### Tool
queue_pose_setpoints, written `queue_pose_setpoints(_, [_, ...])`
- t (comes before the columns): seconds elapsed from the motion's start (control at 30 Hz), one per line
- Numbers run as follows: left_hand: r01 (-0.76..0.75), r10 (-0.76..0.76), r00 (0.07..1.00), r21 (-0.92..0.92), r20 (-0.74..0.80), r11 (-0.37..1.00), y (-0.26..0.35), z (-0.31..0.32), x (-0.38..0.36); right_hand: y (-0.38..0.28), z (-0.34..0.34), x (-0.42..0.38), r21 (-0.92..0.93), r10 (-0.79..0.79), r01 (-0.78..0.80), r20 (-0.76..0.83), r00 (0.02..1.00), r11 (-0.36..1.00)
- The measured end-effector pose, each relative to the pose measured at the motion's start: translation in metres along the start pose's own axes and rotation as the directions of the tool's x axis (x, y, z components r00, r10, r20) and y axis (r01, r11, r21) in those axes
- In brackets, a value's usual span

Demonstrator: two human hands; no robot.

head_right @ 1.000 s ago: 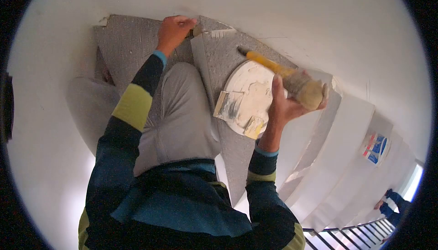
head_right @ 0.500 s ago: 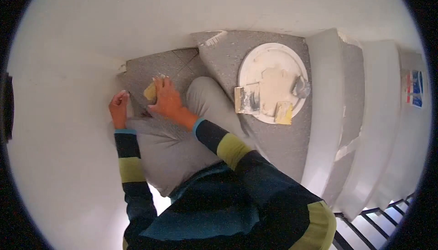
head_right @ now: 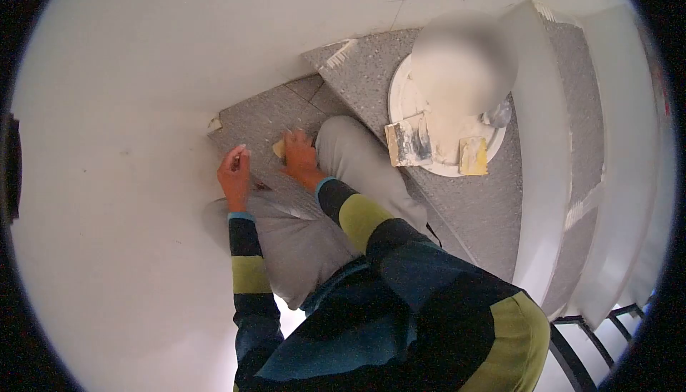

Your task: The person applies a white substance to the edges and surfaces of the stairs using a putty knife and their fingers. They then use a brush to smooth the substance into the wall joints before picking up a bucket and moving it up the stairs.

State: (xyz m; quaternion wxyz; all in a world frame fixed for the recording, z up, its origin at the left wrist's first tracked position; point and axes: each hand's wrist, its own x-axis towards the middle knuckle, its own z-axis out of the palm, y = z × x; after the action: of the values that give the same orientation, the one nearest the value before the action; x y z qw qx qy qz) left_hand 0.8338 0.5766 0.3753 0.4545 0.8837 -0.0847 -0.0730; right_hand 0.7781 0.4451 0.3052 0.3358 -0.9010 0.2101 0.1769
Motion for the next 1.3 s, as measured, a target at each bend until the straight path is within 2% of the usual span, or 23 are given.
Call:
queue_pose_setpoints(0.1, [-0.044,0.042,0.999,0.066,0.025,0.997,0.021,0.015,0.002,0.007,0.011,0.003,0.05,-0.003,0.004,-0.031,1.0,0.999])
queue_pose_setpoints(0.17, [-0.269,0.264,0.962,0.08,0.072,0.96,0.037,0.032,0.015,0.01,0.018,0.005,0.001,-0.023,0.023,-0.012,1.0,1.0])
queue_pose_setpoints(0.23, [-0.417,0.372,0.901,0.21,0.222,0.884,0.081,0.049,0.033,0.01,0.016,0.002,-0.003,-0.03,0.03,-0.015,0.999,1.0])
queue_pose_setpoints(0.3, [-0.571,0.467,0.81,0.294,0.355,0.766,0.101,0.078,0.055,0.011,0.013,0.001,-0.008,-0.035,0.035,-0.02,0.999,0.999])
queue_pose_setpoints(0.37, [-0.638,0.384,0.753,0.451,0.534,0.624,0.125,0.101,0.074,0.011,0.012,0.0,0.054,-0.05,0.05,0.006,0.999,0.997])
queue_pose_setpoints(0.4, [-0.648,0.383,0.744,0.453,0.548,0.612,0.128,0.113,0.083,0.007,0.006,-0.002,0.072,-0.045,0.045,0.002,0.999,0.996])
queue_pose_setpoints(0.47, [-0.739,0.344,0.666,0.522,0.662,0.427,0.13,0.13,0.099,-0.001,-0.012,-0.007,0.185,0.001,-0.006,0.03,1.0,0.983])
queue_pose_setpoints(0.5, [-0.741,0.343,0.664,0.523,0.665,0.421,0.134,0.132,0.105,-0.006,-0.03,-0.017,0.191,0.0,-0.006,0.027,1.0,0.981])
queue_pose_setpoints(0.57, [-0.781,0.216,0.613,0.539,0.76,0.315,0.142,0.133,0.112,-0.013,-0.071,-0.048,0.445,0.027,0.026,-0.112,0.993,0.895])
queue_pose_setpoints(0.6, [-0.783,0.211,0.609,0.537,0.765,0.315,0.141,0.132,0.115,-0.014,-0.083,-0.063,0.45,0.032,0.02,-0.108,0.994,0.893])
queue_pose_setpoints(0.67, [-0.78,0.214,0.595,0.492,0.775,0.385,0.14,0.13,0.121,-0.01,-0.108,-0.091,0.603,0.035,0.118,-0.235,0.971,0.789])
queue_pose_setpoints(0.73, [-0.771,0.223,0.6,0.481,0.768,0.418,0.131,0.133,0.127,0.001,-0.144,-0.125,0.377,-0.083,0.306,-0.504,0.86,0.874])
queue_pose_setpoints(0.77, [-0.767,0.226,0.598,0.467,0.769,0.439,0.125,0.135,0.128,0.009,-0.174,-0.137,0.286,-0.111,0.308,-0.546,0.831,0.907])
queue_pose_setpoints(0.83, [-0.753,0.229,0.613,0.47,0.756,0.461,0.126,0.135,0.127,0.036,-0.198,-0.139,0.326,-0.075,0.38,-0.666,0.742,0.865])
queue_pose_setpoints(0.9, [-0.737,0.233,0.631,0.477,0.74,0.479,0.126,0.134,0.125,0.056,-0.215,-0.122,0.229,-0.059,0.457,-0.844,0.534,0.86])
queue_pose_setpoints(0.93, [-0.729,0.249,0.638,0.466,0.729,0.502,0.125,0.133,0.123,0.059,-0.226,-0.111,0.012,-0.158,0.414,-0.914,0.374,0.91])
queue_pose_setpoints(0.97, [-0.721,0.266,0.645,0.454,0.717,0.524,0.125,0.133,0.122,0.06,-0.231,-0.1,0.001,-0.18,0.426,-0.906,0.383,0.905])
queue_pose_setpoints(1.03, [-0.703,0.265,0.666,0.469,0.697,0.534,0.121,0.135,0.123,0.062,-0.236,-0.077,-0.175,-0.273,0.36,-0.931,0.241,0.916])
queue_pose_setpoints(1.07, [-0.702,0.264,0.669,0.475,0.694,0.531,0.119,0.138,0.122,0.064,-0.232,-0.059,-0.163,-0.267,0.442,-0.946,0.183,0.882])
queue_pose_setpoints(1.1, [-0.691,0.257,0.677,0.473,0.69,0.547,0.118,0.138,0.12,0.067,-0.231,-0.046,-0.168,-0.279,0.444,-0.94,0.197,0.88])
queue_pose_setpoints(1.17, [-0.705,0.317,0.678,0.463,0.663,0.537,0.117,0.137,0.121,0.067,-0.231,-0.028,-0.274,-0.334,0.363,-0.936,0.113,0.891])
queue_pose_setpoints(1.2, [-0.691,0.309,0.69,0.467,0.655,0.551,0.115,0.138,0.121,0.063,-0.234,-0.025,-0.308,-0.358,0.3,-0.925,0.129,0.903])
queue_pose_setpoints(1.3, [-0.693,0.351,0.687,0.427,0.636,0.581,0.108,0.141,0.123,0.066,-0.232,-0.012,-0.354,-0.413,0.358,-0.905,0.101,0.864])
